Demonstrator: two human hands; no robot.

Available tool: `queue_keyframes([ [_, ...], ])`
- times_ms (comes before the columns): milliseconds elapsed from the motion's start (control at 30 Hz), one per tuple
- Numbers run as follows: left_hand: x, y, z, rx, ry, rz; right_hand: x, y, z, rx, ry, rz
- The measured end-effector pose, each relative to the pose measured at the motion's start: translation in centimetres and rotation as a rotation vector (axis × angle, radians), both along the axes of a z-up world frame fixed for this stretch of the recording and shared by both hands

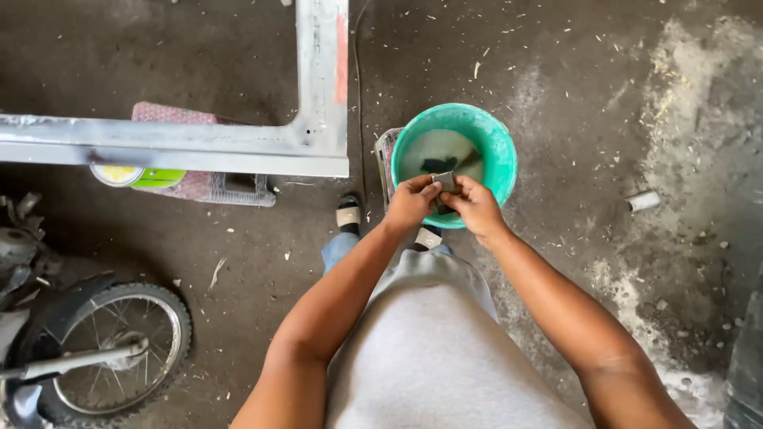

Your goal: Sand a car panel or component using sandpaper and water.

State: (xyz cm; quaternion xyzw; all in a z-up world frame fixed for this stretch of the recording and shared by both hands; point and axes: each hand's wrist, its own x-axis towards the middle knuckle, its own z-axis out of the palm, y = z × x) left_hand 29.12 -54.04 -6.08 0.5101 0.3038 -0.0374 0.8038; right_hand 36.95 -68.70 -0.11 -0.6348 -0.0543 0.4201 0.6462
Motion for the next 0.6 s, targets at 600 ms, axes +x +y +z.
queue_keyframes([
  [600,-1.8,4.3,-1.3,0.092,0.159,-0.214,0.2,-0.3,-7.4,-0.249,-0.169,-0.29],
])
